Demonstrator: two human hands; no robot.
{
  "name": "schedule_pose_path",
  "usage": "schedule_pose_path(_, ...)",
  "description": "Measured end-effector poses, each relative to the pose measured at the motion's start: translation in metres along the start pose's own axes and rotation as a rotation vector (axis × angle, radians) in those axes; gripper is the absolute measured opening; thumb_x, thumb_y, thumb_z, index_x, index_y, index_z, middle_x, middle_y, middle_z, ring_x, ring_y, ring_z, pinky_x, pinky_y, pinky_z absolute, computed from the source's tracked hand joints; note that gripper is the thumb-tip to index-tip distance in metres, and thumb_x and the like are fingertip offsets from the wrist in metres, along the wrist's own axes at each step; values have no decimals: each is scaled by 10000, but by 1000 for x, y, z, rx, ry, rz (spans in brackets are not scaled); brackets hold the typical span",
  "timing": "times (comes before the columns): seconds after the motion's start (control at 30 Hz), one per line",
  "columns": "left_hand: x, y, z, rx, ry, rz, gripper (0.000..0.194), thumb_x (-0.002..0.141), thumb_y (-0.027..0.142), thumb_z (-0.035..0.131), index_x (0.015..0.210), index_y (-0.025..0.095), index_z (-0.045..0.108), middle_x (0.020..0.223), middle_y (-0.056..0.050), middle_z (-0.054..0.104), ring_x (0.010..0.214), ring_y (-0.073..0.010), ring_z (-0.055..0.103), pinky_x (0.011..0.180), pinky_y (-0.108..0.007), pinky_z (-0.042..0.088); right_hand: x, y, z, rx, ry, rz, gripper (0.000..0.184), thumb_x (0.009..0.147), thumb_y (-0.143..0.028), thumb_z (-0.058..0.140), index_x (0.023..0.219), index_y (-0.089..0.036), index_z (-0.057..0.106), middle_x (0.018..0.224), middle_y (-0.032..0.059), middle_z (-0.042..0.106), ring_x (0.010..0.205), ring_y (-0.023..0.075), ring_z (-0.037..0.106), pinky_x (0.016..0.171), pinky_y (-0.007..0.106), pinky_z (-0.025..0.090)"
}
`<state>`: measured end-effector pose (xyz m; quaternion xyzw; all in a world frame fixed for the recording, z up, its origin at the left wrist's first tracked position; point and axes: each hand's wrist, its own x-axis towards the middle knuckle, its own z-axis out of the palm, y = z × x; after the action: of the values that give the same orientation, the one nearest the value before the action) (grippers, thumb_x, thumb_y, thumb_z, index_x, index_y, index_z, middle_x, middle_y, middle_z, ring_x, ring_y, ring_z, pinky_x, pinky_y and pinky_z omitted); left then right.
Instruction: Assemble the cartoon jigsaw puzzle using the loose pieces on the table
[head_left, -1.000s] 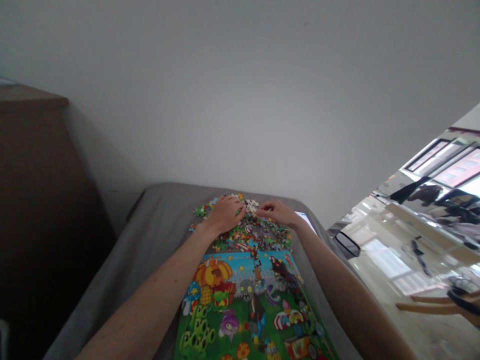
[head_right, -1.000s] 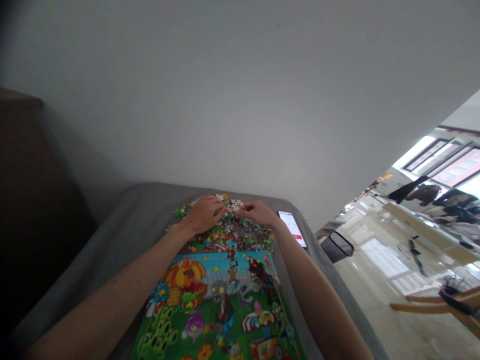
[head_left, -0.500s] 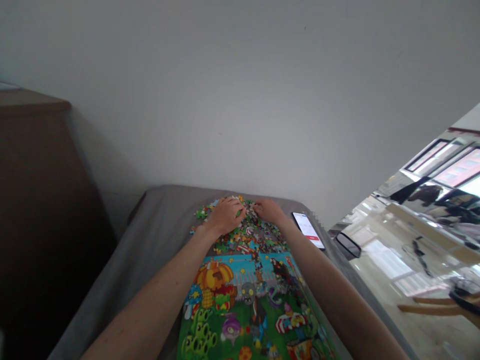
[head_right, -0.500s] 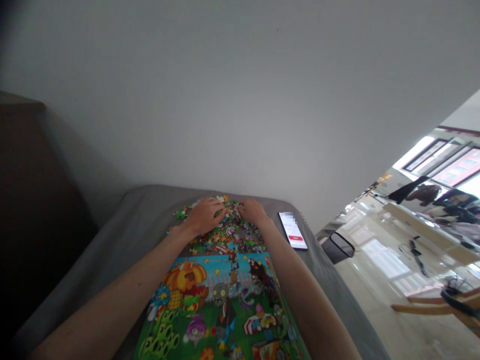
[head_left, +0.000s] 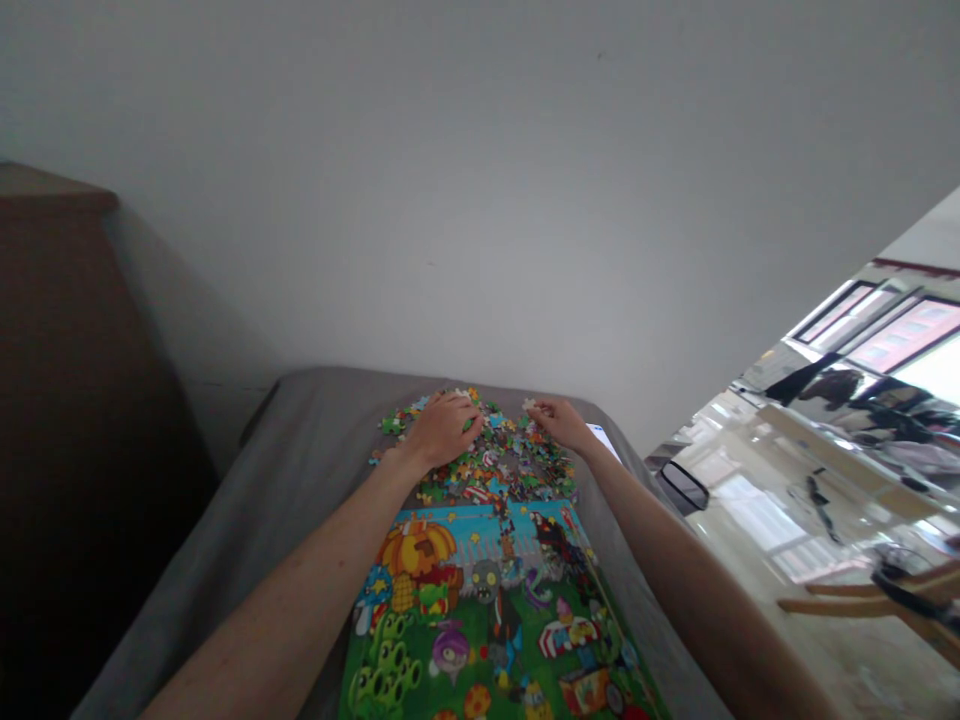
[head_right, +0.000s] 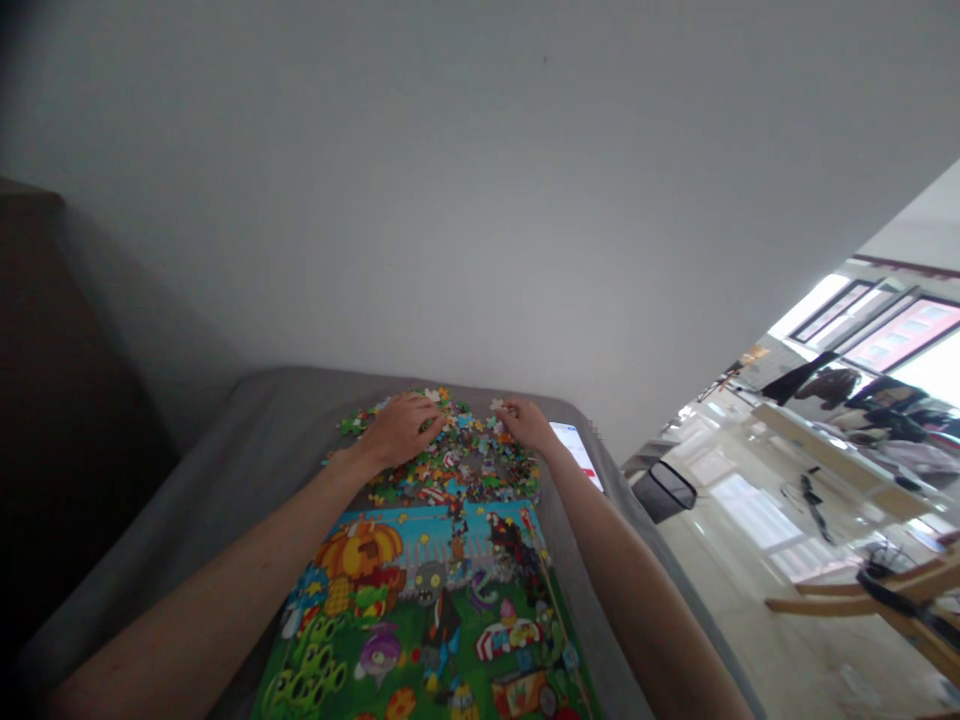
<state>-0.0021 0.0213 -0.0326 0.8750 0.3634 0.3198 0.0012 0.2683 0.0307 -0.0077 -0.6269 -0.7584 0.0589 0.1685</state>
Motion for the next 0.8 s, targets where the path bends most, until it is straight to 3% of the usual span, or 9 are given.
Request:
schedule_pose_path(0.2,0,-1,0,-2,-3,15,300,990,291,466,888,183,727,991,-73,743,998,-242,645,964,-419,453,-6,3,-10,-82,-19,21,383,964,-349,449,871,-140,755,789,76,761,731,214,687,651,265,470)
schedule_pose_path(0.33,1,0,-1,-6,-9,22,293,985,285,475,871,184,725,983,-69,744,985,-241,647,959,-420,459,-14,-8,-14,-147,-33,-13,362,981,-299,440,1083,-147,753,1085,143,761,1003,278,698,868,342,488)
schedule_pose_path(0.43,0,0,-1,3,-8,12,306,990,286,463,879,180,728,996,-73,744,1000,-243,645,965,-419,457,-26,-21,-13,-146,-140,-115,380,971,-216,443,1262,-213,688,1229,102,723,1129,261,671,967,345,471)
schedule_pose_path(0.53,-1,0,0,11,-9,0,307,990,288,463,900,171,732,1012,-78,743,1017,-245,643,976,-418,453,-42,-32,-14,-124,-273,-211,537,916,-117,482,1419,-287,558,1297,46,691,1162,227,664,995,319,473)
schedule_pose_path(0.63,-1,0,0,8,-13,-4,307,993,299,462,924,177,734,1030,-72,744,1039,-239,638,986,-410,446,-48,-37,-20,-55,-363,-267,627,919,-251,586,1521,-270,415,1397,70,618,1223,257,627,1026,364,473)
schedule_pose_path(0.7,0,0,0,4,-13,-3,304,993,297,460,929,182,734,1033,-69,743,1042,-234,636,984,-403,444,-41,-40,-21,7,-342,-266,593,933,-375,603,1497,-272,453,1388,64,627,1200,251,639,1002,362,494)
schedule_pose_path(0.8,0,1,-1,5,-7,2,307,994,287,456,918,175,732,1020,-75,742,1025,-236,635,971,-404,447,-22,-45,-9,-29,-155,-152,407,1006,-360,473,1358,-203,607,1222,92,725,1064,227,696,922,341,523)
